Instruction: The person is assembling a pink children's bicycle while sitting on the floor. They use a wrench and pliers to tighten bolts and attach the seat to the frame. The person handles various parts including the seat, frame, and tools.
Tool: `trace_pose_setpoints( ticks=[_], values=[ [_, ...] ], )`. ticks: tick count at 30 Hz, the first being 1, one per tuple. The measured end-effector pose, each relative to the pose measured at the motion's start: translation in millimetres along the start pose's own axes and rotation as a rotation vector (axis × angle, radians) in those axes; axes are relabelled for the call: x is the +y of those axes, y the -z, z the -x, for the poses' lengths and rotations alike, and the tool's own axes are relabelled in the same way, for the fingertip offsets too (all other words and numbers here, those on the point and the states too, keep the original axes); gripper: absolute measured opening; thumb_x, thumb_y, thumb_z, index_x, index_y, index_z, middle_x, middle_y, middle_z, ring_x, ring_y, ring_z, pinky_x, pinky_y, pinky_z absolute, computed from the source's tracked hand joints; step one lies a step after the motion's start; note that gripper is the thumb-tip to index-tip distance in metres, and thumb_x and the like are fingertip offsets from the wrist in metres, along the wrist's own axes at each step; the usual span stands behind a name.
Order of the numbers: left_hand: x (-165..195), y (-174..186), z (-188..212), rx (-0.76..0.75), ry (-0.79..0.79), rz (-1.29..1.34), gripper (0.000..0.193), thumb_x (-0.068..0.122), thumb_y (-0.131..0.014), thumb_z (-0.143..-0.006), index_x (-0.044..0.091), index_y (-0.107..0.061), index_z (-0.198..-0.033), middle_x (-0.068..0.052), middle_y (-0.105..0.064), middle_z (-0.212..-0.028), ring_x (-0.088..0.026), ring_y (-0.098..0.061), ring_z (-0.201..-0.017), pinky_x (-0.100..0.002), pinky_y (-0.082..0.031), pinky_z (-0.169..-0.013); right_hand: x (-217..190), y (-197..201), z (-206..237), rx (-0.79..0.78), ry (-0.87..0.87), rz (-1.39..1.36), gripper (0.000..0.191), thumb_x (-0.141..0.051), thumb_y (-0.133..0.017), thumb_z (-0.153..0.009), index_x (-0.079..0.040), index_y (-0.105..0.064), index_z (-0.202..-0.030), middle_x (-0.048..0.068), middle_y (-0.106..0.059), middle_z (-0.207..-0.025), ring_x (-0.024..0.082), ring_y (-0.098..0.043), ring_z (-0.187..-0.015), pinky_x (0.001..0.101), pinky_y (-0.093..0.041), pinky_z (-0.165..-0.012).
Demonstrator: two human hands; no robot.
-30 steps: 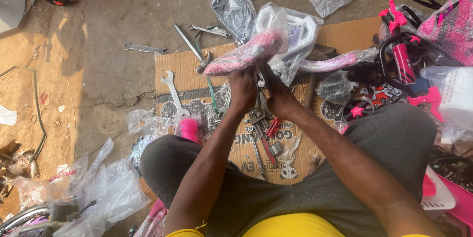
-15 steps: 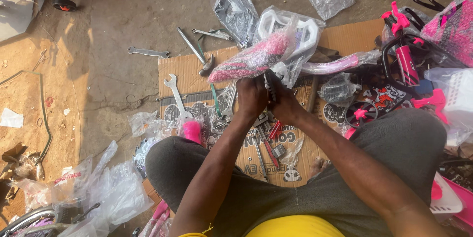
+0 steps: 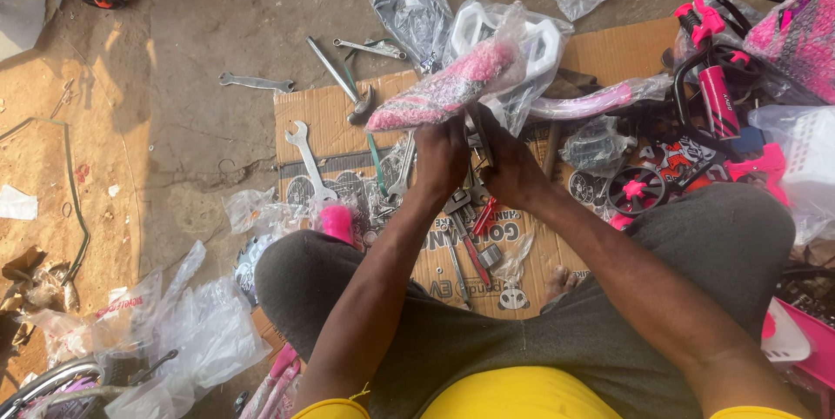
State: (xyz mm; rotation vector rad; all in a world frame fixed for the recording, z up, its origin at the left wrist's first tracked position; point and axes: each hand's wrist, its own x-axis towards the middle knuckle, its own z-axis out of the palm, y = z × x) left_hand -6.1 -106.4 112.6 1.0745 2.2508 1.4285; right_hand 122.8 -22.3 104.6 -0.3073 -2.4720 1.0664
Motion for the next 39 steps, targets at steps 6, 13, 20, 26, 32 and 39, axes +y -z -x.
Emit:
trace_pose_setpoints(
  ticks=[6,13,20,26,32,39],
  values=[
    [-14,-8,-11,0.082,0.153,0.152,0.042,0.024,-0.049,-0.105,-0.005,-0.071,-0.085,-0.011,-0.06,-0.054,-0.019,-0.061,-0.047,-0.04,-0.046,-0.048,14,-12,-5,-0.17,-0.39,-0.077,0.098,0.01,-0.051,-0.077,-0.011,-0.014,-0.166,0.028,-0.06,-0.13,0.044,-0.063,-0.117,0.0498,-0.053,-0.101],
    [-5,5,-14,-0.085,0.426,0.47,0.036,0.021,-0.051,-0.107,-0.003,-0.072,-0.09,-0.01,-0.065,-0.064,-0.018,-0.057,-0.053,-0.04,-0.045,-0.052,34,-4,7,0.011,0.031,0.114,0.104,0.016,-0.05,-0.066,-0.002,-0.019,-0.163,0.031,-0.047,-0.148,0.047,-0.053,-0.128,0.0515,-0.047,-0.111],
    [-17,-15,4,0.029,-0.007,-0.082,0.036,0.019,-0.048,-0.105,-0.001,-0.073,-0.088,-0.019,-0.065,-0.065,-0.02,-0.061,-0.052,-0.038,-0.045,-0.054,2,-4,-4,-0.208,-0.486,-0.169,0.101,0.007,-0.052,-0.078,-0.012,-0.009,-0.167,0.028,-0.046,-0.151,0.043,-0.045,-0.141,0.0459,-0.039,-0.119],
    [-18,-14,-16,-0.004,0.195,0.462,0.032,0.018,-0.051,-0.105,-0.004,-0.073,-0.097,-0.014,-0.068,-0.078,-0.015,-0.06,-0.067,-0.035,-0.048,-0.061,24,-3,-7,-0.122,-0.285,-0.032,0.095,0.011,-0.05,-0.08,-0.01,-0.014,-0.165,0.027,-0.05,-0.15,0.044,-0.051,-0.136,0.0483,-0.043,-0.116],
    [-13,-17,-10,-0.019,0.249,0.321,0.041,0.022,-0.051,-0.106,-0.002,-0.071,-0.081,-0.009,-0.061,-0.062,-0.019,-0.054,-0.055,-0.04,-0.041,-0.053,31,2,9,0.061,-0.002,-0.02,0.099,0.02,-0.045,-0.07,0.002,-0.022,-0.164,0.031,-0.048,-0.149,0.047,-0.048,-0.142,0.0495,-0.042,-0.122],
    [-19,-21,-1,0.167,-0.391,-0.062,0.033,0.019,-0.053,-0.107,0.001,-0.072,-0.088,-0.014,-0.066,-0.071,-0.023,-0.064,-0.063,-0.044,-0.051,-0.06,13,-5,3,-0.051,-0.234,-0.19,0.095,0.014,-0.048,-0.078,0.001,-0.011,-0.164,0.033,-0.046,-0.151,0.047,-0.047,-0.139,0.0506,-0.043,-0.113]
  ],
)
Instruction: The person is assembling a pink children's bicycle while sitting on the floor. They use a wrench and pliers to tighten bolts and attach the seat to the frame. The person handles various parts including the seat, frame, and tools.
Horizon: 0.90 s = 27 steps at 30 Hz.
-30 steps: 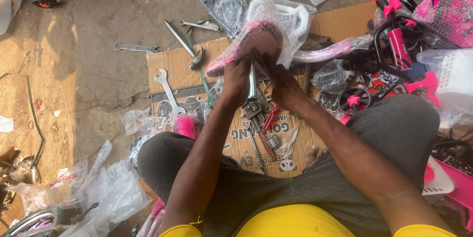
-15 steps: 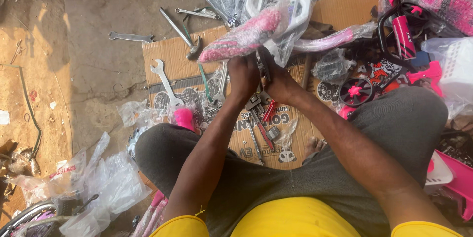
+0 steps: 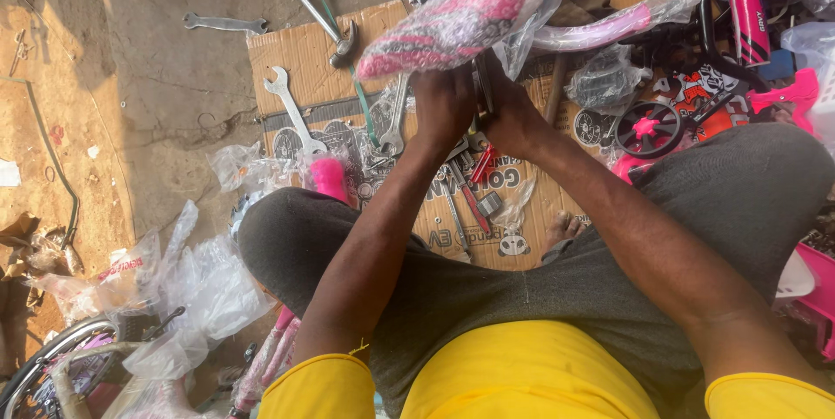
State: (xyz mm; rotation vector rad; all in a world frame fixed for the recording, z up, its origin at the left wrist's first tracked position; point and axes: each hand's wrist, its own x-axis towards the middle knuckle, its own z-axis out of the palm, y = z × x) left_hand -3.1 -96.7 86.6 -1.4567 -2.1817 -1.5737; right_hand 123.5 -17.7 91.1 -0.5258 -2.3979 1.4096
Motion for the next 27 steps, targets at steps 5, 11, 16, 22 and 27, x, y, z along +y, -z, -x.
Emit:
trace_pose_setpoints(
  ticks=[5,11,16,22,27],
  values=[
    [5,8,-25,-0.162,0.667,0.572,0.037,0.024,-0.054,-0.103,-0.006,-0.072,-0.092,-0.012,-0.069,-0.071,-0.015,-0.063,-0.062,-0.039,-0.05,-0.059,14,9,-2,0.035,0.028,0.324,0.096,0.017,-0.047,-0.079,0.001,-0.013,-0.167,0.033,-0.048,-0.148,0.049,-0.05,-0.134,0.0531,-0.042,-0.118],
    [17,6,-13,-0.042,0.449,0.23,0.033,0.022,-0.052,-0.104,-0.005,-0.07,-0.097,-0.022,-0.069,-0.081,-0.026,-0.065,-0.069,-0.042,-0.05,-0.067,5,13,3,0.131,0.376,0.234,0.094,0.018,-0.046,-0.076,0.0,-0.018,-0.164,0.035,-0.043,-0.156,0.049,-0.046,-0.146,0.0518,-0.04,-0.125],
    [13,1,1,-0.07,0.332,0.069,0.03,0.02,-0.05,-0.103,0.0,-0.072,-0.1,-0.025,-0.07,-0.079,-0.031,-0.071,-0.072,-0.045,-0.051,-0.07,-14,13,0,0.009,0.224,0.104,0.089,0.011,-0.061,-0.082,0.001,-0.02,-0.161,0.035,-0.044,-0.154,0.05,-0.042,-0.144,0.0506,-0.041,-0.118],
    [5,6,-17,-0.052,0.557,0.584,0.029,0.024,-0.056,-0.104,-0.001,-0.07,-0.109,-0.013,-0.074,-0.094,-0.02,-0.067,-0.083,-0.038,-0.053,-0.073,1,21,1,0.001,0.126,0.306,0.1,0.017,-0.05,-0.076,-0.001,-0.014,-0.167,0.03,-0.045,-0.147,0.048,-0.047,-0.138,0.0505,-0.042,-0.118],
    [10,10,-15,-0.176,0.736,0.556,0.039,0.029,-0.056,-0.105,-0.002,-0.076,-0.095,-0.01,-0.072,-0.077,-0.017,-0.063,-0.066,-0.037,-0.049,-0.06,15,21,6,0.049,0.245,0.309,0.1,0.017,-0.051,-0.07,0.001,-0.016,-0.162,0.031,-0.035,-0.162,0.048,-0.046,-0.138,0.0504,-0.039,-0.119]
  ],
)
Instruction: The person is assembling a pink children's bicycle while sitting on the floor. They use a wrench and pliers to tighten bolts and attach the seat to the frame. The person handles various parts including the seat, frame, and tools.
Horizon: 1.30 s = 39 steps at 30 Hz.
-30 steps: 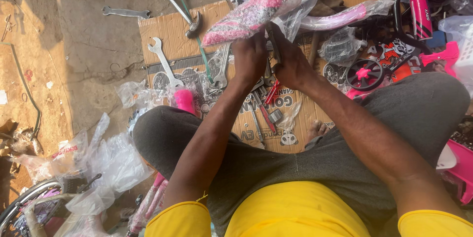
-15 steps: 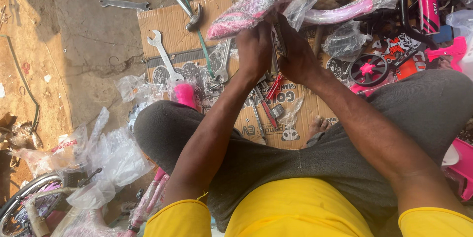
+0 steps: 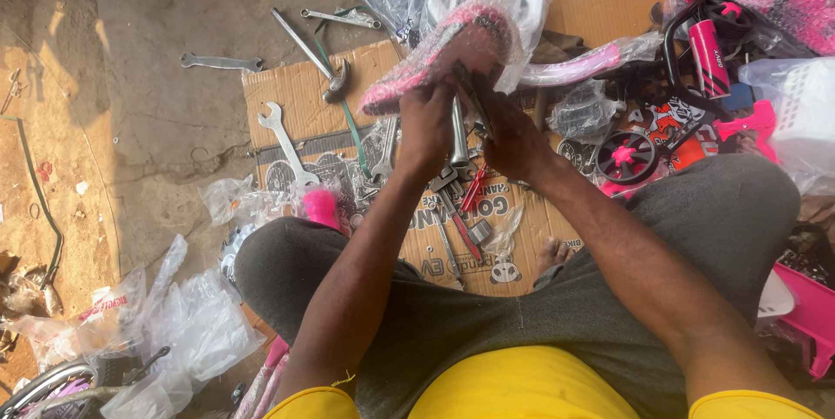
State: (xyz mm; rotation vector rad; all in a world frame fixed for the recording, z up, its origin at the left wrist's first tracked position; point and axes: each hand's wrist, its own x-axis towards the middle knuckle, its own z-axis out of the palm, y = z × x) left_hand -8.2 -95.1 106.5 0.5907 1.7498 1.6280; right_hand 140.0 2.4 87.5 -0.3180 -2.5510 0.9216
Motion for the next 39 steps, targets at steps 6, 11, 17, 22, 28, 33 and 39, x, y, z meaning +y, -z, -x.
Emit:
trace_pose_setpoints(
  ticks=[6,11,17,22,28,33,39],
  values=[
    [-13,-6,12,0.145,-0.445,-0.454,0.033,0.02,-0.048,-0.104,0.0,-0.074,-0.098,-0.016,-0.061,-0.062,-0.022,-0.062,-0.053,-0.041,-0.046,-0.054,-12,-2,-6,0.085,0.158,-0.093,0.096,0.013,-0.054,-0.072,0.002,-0.018,-0.16,0.034,-0.035,-0.158,0.05,-0.042,-0.145,0.0488,-0.039,-0.121],
    [-25,5,-2,0.149,-0.552,-0.489,0.028,0.016,-0.051,-0.101,-0.001,-0.069,-0.09,-0.017,-0.066,-0.066,-0.027,-0.064,-0.054,-0.042,-0.048,-0.053,-30,-8,-16,-0.119,-0.253,-0.231,0.1,0.014,-0.054,-0.067,0.004,-0.014,-0.158,0.034,-0.042,-0.147,0.048,-0.045,-0.135,0.0471,-0.042,-0.111],
    [-13,29,-24,0.201,-0.261,-0.147,0.027,0.02,-0.056,-0.101,-0.001,-0.068,-0.089,-0.012,-0.068,-0.074,-0.019,-0.063,-0.058,-0.035,-0.049,-0.052,-17,-25,11,-0.485,-0.499,-0.106,0.071,-0.017,-0.061,-0.09,-0.008,-0.037,-0.156,0.025,-0.055,-0.146,0.038,-0.055,-0.137,0.0429,-0.044,-0.115],
    [6,39,-23,-0.005,0.039,0.333,0.035,0.03,-0.06,-0.101,-0.003,-0.068,-0.092,-0.011,-0.065,-0.071,-0.016,-0.059,-0.049,-0.033,-0.047,-0.043,26,-37,22,-0.437,-0.215,0.055,0.064,-0.035,-0.074,-0.099,-0.003,-0.045,-0.145,0.031,-0.051,-0.147,0.054,-0.045,-0.133,0.0567,-0.039,-0.107],
    [-1,42,-22,-0.224,-0.141,-0.567,0.028,0.028,-0.077,-0.093,0.0,-0.077,-0.092,-0.014,-0.075,-0.079,-0.018,-0.066,-0.06,-0.034,-0.054,-0.056,75,47,-2,-0.032,-0.593,0.074,0.045,-0.011,-0.056,-0.09,-0.004,-0.067,-0.133,0.021,-0.073,-0.12,0.035,-0.07,-0.114,0.0458,-0.052,-0.103],
    [-27,14,-3,-0.467,-0.222,-1.215,0.013,0.008,-0.058,-0.096,0.008,-0.07,-0.101,-0.017,-0.071,-0.096,-0.025,-0.07,-0.061,-0.037,-0.06,-0.051,47,66,-8,-0.106,-0.622,-0.563,0.087,-0.059,-0.067,-0.085,-0.012,-0.04,-0.153,0.017,-0.062,-0.144,0.033,-0.055,-0.136,0.0447,-0.044,-0.112],
    [-44,-11,23,-0.504,-0.151,-1.24,0.021,0.013,-0.056,-0.101,0.007,-0.064,-0.083,-0.013,-0.071,-0.082,-0.026,-0.064,-0.063,-0.041,-0.051,-0.052,4,27,-8,-0.206,-0.362,-0.336,0.132,-0.082,-0.07,-0.061,-0.004,-0.028,-0.158,0.03,-0.046,-0.15,0.041,-0.043,-0.14,0.0479,-0.036,-0.114]
  ],
)
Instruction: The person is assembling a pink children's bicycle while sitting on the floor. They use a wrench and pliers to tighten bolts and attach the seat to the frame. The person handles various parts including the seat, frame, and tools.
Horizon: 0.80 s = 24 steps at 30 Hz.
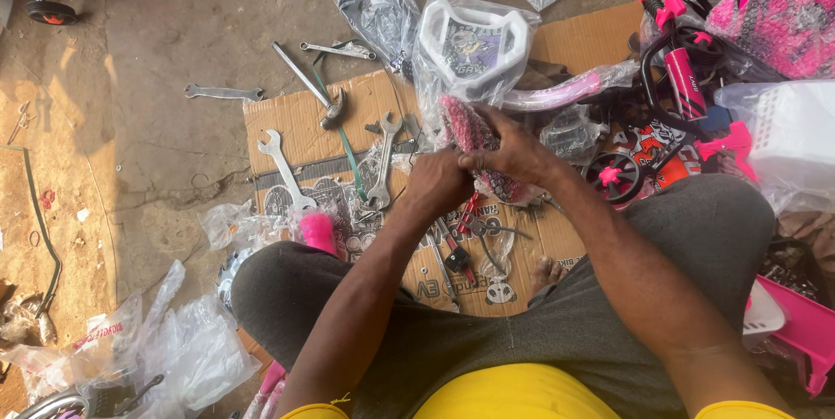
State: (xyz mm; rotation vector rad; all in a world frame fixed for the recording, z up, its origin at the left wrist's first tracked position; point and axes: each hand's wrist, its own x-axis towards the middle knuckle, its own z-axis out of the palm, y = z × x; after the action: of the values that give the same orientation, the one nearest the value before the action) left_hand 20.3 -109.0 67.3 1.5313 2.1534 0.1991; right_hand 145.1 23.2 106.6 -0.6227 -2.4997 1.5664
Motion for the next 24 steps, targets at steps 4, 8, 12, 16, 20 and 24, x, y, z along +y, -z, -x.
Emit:
trace_pose_setpoints(
  ticks=[4,8,12,16,20,24],
  values=[
    [7,6,2,0.141,-0.059,-0.075,0.017,0.015,-0.062,-0.097,0.01,-0.067,-0.081,-0.015,-0.066,-0.086,-0.021,-0.058,-0.055,-0.037,-0.046,-0.047,-1,-12,1,0.159,0.012,0.047,0.118,-0.08,-0.068,-0.074,0.001,-0.038,-0.154,0.031,-0.058,-0.14,0.04,-0.053,-0.136,0.0465,-0.041,-0.113],
    [8,26,-8,0.23,-0.129,-0.108,0.018,0.02,-0.068,-0.094,0.004,-0.066,-0.102,-0.011,-0.068,-0.08,-0.02,-0.059,-0.061,-0.04,-0.049,-0.059,19,-7,-15,0.3,-0.111,-0.083,0.087,-0.067,-0.067,-0.084,-0.001,-0.054,-0.139,0.019,-0.07,-0.119,0.03,-0.068,-0.112,0.0404,-0.052,-0.1],
    [-13,47,-28,0.621,-0.165,0.176,0.051,0.029,-0.083,-0.085,0.001,-0.062,-0.123,-0.015,-0.069,-0.097,-0.027,-0.066,-0.081,-0.044,-0.054,-0.077,56,37,-28,0.645,-0.131,-0.196,0.045,-0.034,-0.072,-0.094,0.001,-0.061,-0.119,0.012,-0.071,-0.106,0.02,-0.067,-0.095,0.0353,-0.056,-0.087],
    [-36,36,-54,0.502,0.157,0.468,0.065,0.029,-0.087,-0.079,0.002,-0.059,-0.131,-0.018,-0.066,-0.12,-0.03,-0.067,-0.107,-0.043,-0.055,-0.091,82,82,-36,0.833,0.064,-0.128,0.038,-0.017,-0.066,-0.094,0.004,-0.054,-0.124,0.013,-0.069,-0.109,0.017,-0.068,-0.097,0.0341,-0.058,-0.091],
    [-42,-13,-72,0.226,0.293,0.39,0.085,0.023,-0.092,-0.07,-0.001,-0.047,-0.138,-0.026,-0.053,-0.132,-0.039,-0.058,-0.117,-0.047,-0.049,-0.098,83,73,-61,0.673,-0.028,-0.132,0.045,-0.014,-0.061,-0.089,0.001,-0.05,-0.13,0.013,-0.064,-0.106,0.021,-0.068,-0.09,0.0356,-0.062,-0.081],
    [-44,-52,-78,0.325,0.31,0.397,0.073,0.024,-0.087,-0.077,0.004,-0.052,-0.138,-0.027,-0.053,-0.133,-0.043,-0.06,-0.116,-0.05,-0.051,-0.097,78,50,-86,0.71,0.186,0.152,0.041,-0.007,-0.064,-0.094,0.004,-0.056,-0.133,0.021,-0.068,-0.114,0.034,-0.071,-0.1,0.0435,-0.056,-0.093]
  ],
)
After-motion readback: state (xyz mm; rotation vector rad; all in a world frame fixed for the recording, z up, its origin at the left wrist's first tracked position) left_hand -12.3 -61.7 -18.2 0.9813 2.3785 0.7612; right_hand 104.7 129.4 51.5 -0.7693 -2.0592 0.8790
